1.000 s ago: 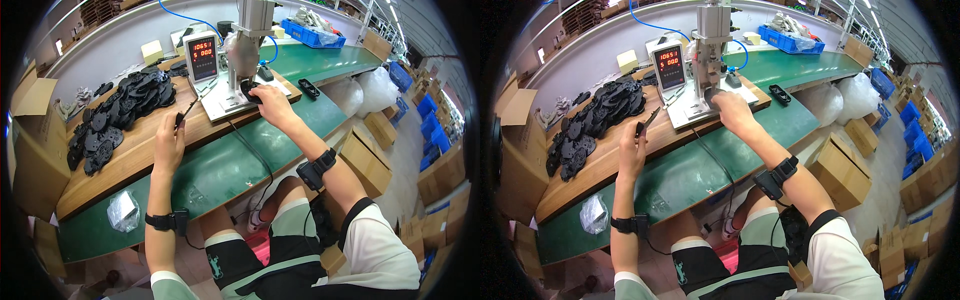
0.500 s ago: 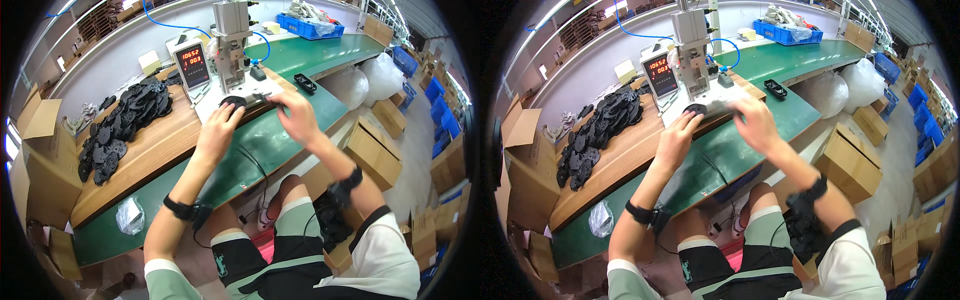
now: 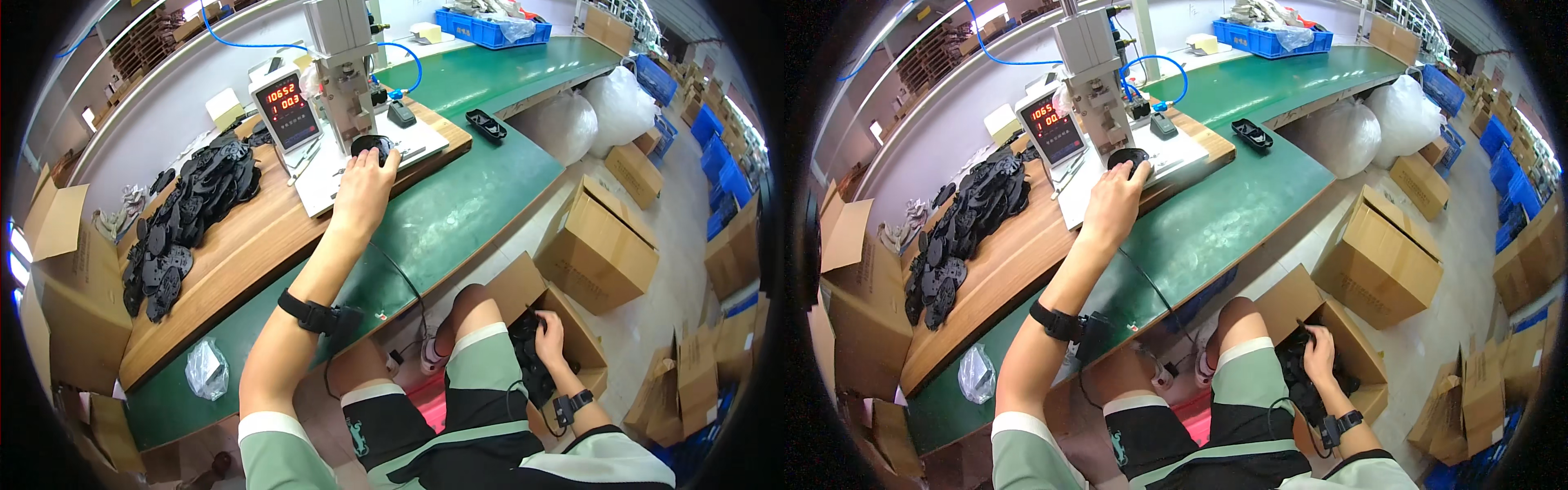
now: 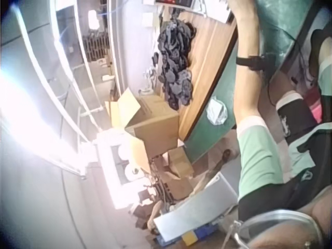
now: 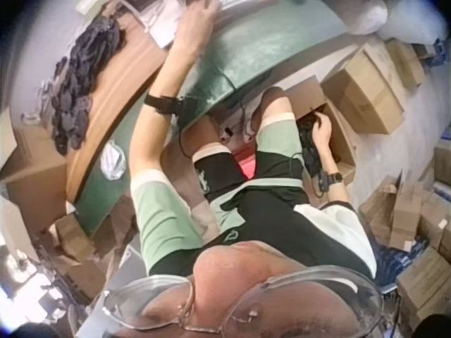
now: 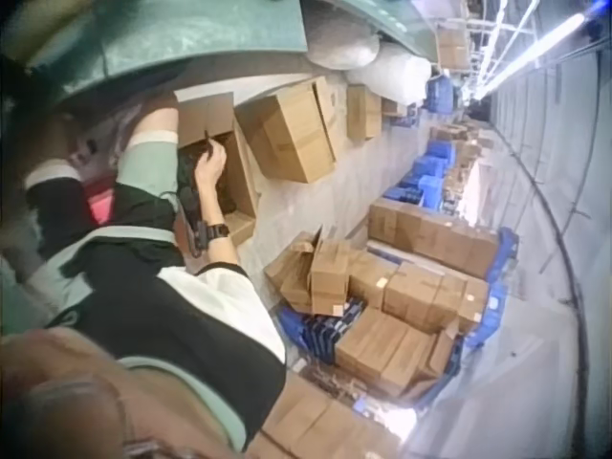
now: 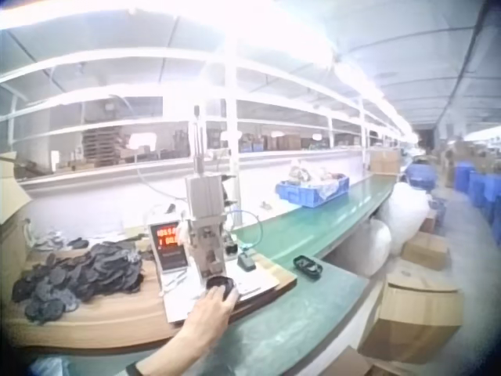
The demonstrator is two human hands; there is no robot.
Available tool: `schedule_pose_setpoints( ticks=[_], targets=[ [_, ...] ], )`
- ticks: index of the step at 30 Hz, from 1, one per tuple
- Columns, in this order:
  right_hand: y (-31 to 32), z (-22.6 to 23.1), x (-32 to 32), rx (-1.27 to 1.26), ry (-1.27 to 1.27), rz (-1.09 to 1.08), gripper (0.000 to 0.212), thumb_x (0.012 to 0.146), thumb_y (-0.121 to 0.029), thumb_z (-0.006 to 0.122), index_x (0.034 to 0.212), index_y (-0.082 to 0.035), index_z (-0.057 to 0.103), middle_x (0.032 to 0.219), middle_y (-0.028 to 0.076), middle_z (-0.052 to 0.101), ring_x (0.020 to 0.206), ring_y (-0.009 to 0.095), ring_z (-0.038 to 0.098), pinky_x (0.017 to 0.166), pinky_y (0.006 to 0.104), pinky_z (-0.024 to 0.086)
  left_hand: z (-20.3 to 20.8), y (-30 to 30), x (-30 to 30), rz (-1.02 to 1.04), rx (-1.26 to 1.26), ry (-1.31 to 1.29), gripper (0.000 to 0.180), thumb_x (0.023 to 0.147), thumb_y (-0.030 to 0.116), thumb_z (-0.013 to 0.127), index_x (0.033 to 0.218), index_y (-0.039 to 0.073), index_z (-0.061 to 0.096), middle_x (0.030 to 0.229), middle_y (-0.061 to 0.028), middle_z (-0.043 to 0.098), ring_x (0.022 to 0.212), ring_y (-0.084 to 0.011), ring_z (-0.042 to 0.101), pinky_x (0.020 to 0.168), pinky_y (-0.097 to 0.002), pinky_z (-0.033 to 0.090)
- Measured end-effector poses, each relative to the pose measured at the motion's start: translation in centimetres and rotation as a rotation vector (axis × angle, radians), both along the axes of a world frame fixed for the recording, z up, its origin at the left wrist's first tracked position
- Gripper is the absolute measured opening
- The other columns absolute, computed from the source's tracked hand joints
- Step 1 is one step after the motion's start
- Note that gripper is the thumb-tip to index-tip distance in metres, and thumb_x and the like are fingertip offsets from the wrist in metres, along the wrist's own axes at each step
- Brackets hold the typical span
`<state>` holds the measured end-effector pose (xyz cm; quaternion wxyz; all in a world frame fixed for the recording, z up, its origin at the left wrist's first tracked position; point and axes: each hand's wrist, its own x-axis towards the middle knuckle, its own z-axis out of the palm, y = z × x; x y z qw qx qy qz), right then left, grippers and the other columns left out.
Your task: Assembling computer mouse components using a pneumatic press.
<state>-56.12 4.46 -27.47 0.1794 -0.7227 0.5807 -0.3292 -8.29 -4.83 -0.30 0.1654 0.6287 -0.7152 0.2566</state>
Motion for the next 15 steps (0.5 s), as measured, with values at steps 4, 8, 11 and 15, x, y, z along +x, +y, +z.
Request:
schedule_pose_setpoints(
  ticks=[4, 8, 11, 15],
  targets=[
    [2.8, -11.4, -4.9, 0.222, 0.122, -0.107, 0.030, 0.088, 0.001, 0.059, 0.116, -0.001, 0.069, 0.113, 0.023, 0.067, 0.110, 0.044, 0.063, 0.098, 0.0497, 0.050, -0.1, 0.0, -0.7, -0.005, -0.060, -0.051, 0.041, 0.092, -0.002, 0.057, 0.132, 0.002, 0.060, 0.127, -0.0274, 0.068, 0.119, -0.0402, 0.068, 0.103, -0.0466, 0.054],
    [3.6, -15.8, -5.1, 0.356, 0.185, -0.128, 0.031, 0.088, -0.004, 0.061, 0.118, -0.001, 0.070, 0.112, 0.025, 0.068, 0.107, 0.044, 0.064, 0.099, 0.0490, 0.052, 0.5, 0.2, 0.2, -0.052, -0.023, 0.019, 0.043, 0.090, -0.003, 0.058, 0.132, 0.001, 0.059, 0.124, -0.0256, 0.068, 0.116, -0.0410, 0.068, 0.100, -0.0458, 0.055],
    [3.0, -14.6, -1.0, 0.201, 0.431, -0.222, 0.026, 0.088, -0.006, 0.063, 0.113, -0.003, 0.071, 0.104, 0.020, 0.070, 0.102, 0.041, 0.068, 0.096, 0.0490, 0.054, 0.5, 0.6, 0.8, -0.105, -0.022, 0.080, 0.041, 0.088, -0.004, 0.059, 0.129, 0.000, 0.059, 0.120, -0.0231, 0.068, 0.112, -0.0396, 0.068, 0.097, -0.0460, 0.056],
    [-3.0, -0.2, 8.7, -0.018, -0.175, 0.050, 0.018, 0.093, 0.000, 0.060, 0.107, -0.002, 0.071, 0.104, 0.018, 0.069, 0.097, 0.039, 0.067, 0.084, 0.0454, 0.054, -0.1, 0.3, 1.0, -0.123, -0.063, 0.096, 0.040, 0.088, -0.005, 0.057, 0.128, 0.002, 0.059, 0.109, -0.0184, 0.068, 0.104, -0.0395, 0.069, 0.090, -0.0480, 0.057]
  ],
)
